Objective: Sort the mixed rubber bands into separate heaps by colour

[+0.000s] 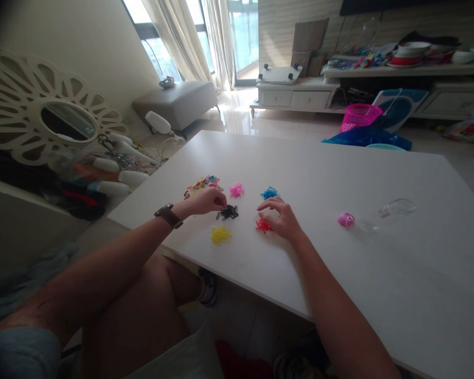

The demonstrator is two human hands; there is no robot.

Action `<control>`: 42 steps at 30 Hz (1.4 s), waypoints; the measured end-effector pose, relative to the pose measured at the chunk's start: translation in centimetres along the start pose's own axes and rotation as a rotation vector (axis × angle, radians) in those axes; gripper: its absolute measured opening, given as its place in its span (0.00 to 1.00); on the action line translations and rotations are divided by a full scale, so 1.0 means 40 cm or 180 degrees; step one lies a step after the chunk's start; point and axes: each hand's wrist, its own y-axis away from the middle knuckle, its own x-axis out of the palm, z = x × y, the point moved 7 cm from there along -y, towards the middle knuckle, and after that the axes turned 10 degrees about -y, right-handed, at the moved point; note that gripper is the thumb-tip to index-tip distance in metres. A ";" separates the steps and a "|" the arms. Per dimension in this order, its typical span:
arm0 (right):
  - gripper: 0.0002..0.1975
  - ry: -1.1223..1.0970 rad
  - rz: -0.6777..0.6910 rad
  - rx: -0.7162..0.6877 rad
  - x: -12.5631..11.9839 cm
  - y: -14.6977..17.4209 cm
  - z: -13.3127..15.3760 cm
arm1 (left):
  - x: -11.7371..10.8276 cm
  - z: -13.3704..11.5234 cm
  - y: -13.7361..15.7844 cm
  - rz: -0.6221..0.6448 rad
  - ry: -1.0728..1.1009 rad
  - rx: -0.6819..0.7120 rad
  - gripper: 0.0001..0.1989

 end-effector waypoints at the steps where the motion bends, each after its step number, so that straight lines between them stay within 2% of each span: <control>1: 0.05 -0.0005 -0.0007 0.0002 -0.001 0.000 -0.001 | -0.004 -0.002 0.001 0.0009 -0.0020 0.0001 0.06; 9: 0.05 -0.0001 -0.0042 -0.0022 -0.003 -0.001 -0.003 | -0.037 -0.008 0.011 0.0030 0.0005 -0.0042 0.05; 15: 0.04 0.0086 -0.0053 -0.0039 -0.001 0.000 0.006 | -0.029 -0.016 0.010 -0.0143 0.0384 -0.0002 0.03; 27: 0.07 0.0272 0.0252 0.0039 0.054 0.008 0.025 | 0.014 -0.163 0.005 -0.0122 0.0737 0.0230 0.05; 32: 0.04 0.0314 0.0265 0.0050 0.061 0.007 0.015 | 0.030 -0.196 0.000 -0.0057 0.0821 0.0324 0.06; 36: 0.06 0.0261 0.0125 0.0041 0.054 0.006 0.016 | 0.019 -0.172 -0.010 -0.0103 0.0712 0.0263 0.05; 39: 0.13 0.0237 -0.0039 0.0020 0.043 0.006 0.021 | -0.004 -0.106 -0.016 -0.0171 0.0520 0.0052 0.05; 42: 0.09 0.0323 -0.0155 0.0002 0.033 0.006 0.024 | -0.022 -0.036 -0.015 -0.0205 0.0198 -0.0109 0.05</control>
